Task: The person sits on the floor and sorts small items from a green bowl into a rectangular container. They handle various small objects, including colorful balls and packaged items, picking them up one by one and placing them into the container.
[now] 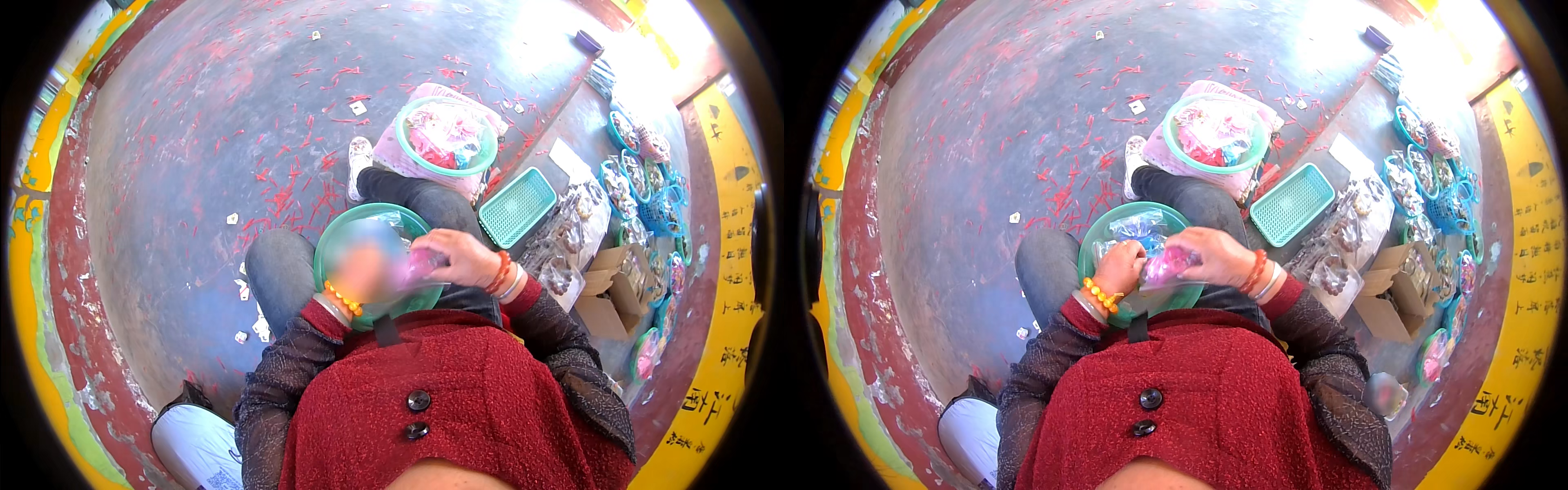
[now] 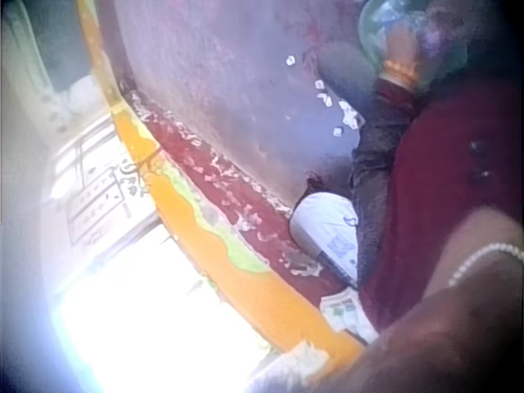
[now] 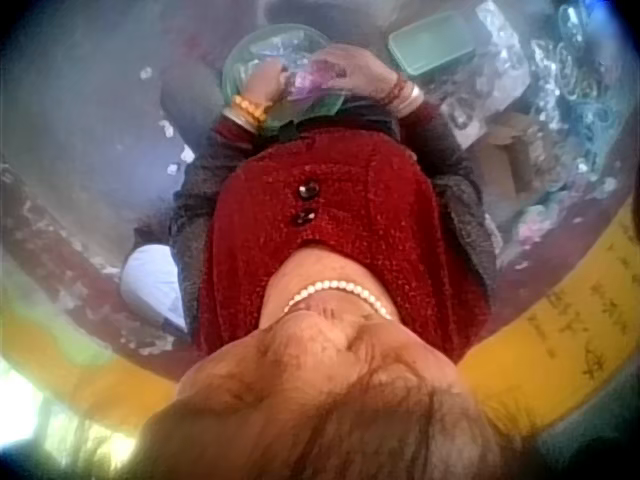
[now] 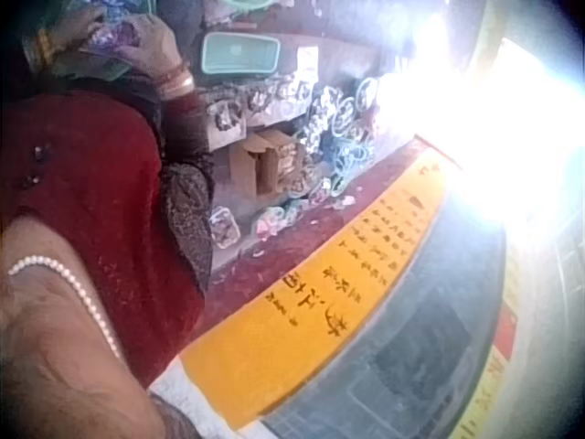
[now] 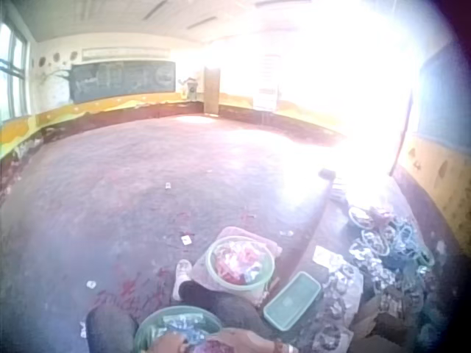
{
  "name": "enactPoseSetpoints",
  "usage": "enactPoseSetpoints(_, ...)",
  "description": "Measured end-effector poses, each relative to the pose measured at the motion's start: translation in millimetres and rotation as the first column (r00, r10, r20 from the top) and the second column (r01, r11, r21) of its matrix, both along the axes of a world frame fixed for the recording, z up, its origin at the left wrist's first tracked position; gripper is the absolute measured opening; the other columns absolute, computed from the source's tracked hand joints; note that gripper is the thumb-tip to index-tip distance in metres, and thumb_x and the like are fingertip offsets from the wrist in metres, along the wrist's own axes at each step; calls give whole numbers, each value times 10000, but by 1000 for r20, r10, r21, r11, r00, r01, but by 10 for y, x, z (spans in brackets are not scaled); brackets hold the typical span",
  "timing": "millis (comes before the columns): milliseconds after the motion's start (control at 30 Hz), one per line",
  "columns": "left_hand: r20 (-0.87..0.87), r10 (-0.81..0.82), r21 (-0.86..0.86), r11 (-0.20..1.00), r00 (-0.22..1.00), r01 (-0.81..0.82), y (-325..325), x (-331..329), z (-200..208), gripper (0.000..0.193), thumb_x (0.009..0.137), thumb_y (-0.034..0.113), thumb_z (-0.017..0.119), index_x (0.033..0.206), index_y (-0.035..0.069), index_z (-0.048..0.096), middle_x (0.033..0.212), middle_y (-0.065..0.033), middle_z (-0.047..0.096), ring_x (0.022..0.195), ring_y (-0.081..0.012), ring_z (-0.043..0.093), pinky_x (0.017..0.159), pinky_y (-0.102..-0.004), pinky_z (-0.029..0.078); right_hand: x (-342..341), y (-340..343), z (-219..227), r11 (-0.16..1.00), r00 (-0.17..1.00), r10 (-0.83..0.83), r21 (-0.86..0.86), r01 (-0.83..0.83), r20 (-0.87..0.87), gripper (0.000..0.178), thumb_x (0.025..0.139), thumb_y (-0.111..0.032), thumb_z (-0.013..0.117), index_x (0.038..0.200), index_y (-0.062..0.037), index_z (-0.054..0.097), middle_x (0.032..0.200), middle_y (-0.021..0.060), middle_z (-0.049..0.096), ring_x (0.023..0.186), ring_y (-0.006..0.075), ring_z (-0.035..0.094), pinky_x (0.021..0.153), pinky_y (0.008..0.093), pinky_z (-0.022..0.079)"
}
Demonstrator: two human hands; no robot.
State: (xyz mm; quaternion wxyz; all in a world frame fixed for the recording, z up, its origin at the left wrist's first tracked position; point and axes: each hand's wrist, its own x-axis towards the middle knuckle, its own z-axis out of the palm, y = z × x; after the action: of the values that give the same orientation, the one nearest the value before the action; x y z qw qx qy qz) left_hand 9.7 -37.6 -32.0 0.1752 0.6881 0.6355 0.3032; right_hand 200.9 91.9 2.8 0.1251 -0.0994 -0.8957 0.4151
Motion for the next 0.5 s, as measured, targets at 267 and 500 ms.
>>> enactPoseSetpoints(267,154,-45,186,982,987,15,56,-172,-626,330,742,128,675,1051,45,592,948,-116,598,848,-257,594,758,-383,478,-4,106,124,919,923,-385,-101,382,-14,468,675,-145,756,1099,-40,587,1003,115,618,879,219,618,793,311,493)
enactPoseSetpoints(500,-222,3,37,999,975,5,69,10,-251,372,758,166,658,1102,54,569,1029,-110,581,939,-274,571,809,-396,463,94,100,56,883,914,-403,-242,401,45,498,677,-92,720,1151,-42,576,1048,59,601,916,143,589,797,275,480)
